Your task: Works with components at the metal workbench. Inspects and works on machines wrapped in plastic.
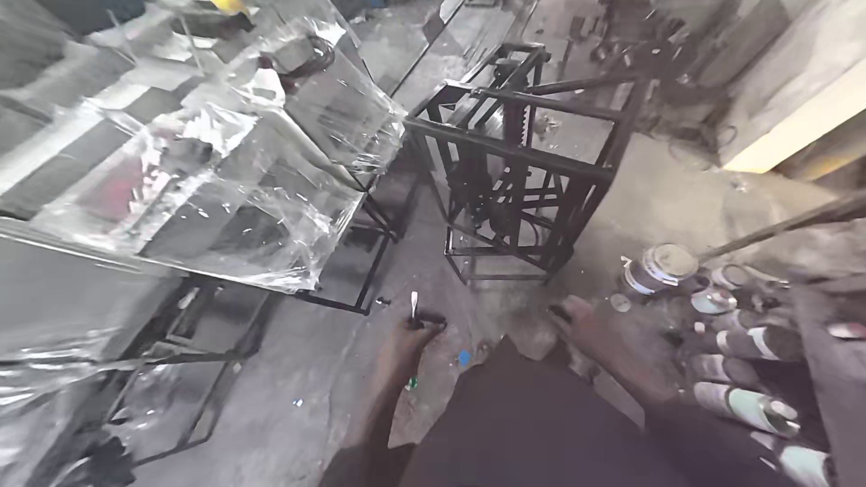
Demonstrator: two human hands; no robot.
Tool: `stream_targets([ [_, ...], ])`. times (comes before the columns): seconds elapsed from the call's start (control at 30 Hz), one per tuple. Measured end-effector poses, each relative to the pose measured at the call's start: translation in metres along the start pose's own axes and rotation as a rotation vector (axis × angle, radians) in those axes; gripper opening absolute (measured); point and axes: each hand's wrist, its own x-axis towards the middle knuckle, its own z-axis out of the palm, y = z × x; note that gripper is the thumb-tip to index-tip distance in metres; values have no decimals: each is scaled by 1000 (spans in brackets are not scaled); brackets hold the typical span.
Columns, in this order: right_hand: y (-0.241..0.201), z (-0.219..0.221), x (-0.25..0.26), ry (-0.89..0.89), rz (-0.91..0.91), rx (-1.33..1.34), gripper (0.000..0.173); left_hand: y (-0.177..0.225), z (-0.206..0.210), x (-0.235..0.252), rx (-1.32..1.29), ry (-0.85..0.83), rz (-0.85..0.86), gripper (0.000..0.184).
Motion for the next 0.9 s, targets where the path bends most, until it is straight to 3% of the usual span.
stream_targets([
  [0.17,-31,-8,89,22,1,22,29,53,-49,88,-6,21,106,18],
  [0.3,-41,6,167,36,-136,45,28,61,-90,146,-125,115,130,19],
  [0.43,-64,32,260,7,-323,124,29,59,-151,185,-231,369,88,19],
  [0.53,-107,42,324,-171,-424,139,27,51,-219,194,-196,565,43,20],
  [0.73,-198,109,449,-242,-636,105,22,17,-397,213,-22,905,-108,22],
  [0.9,-315,187,529,-370,-546,207,27,-41,-542,238,81,930,-175,21],
])
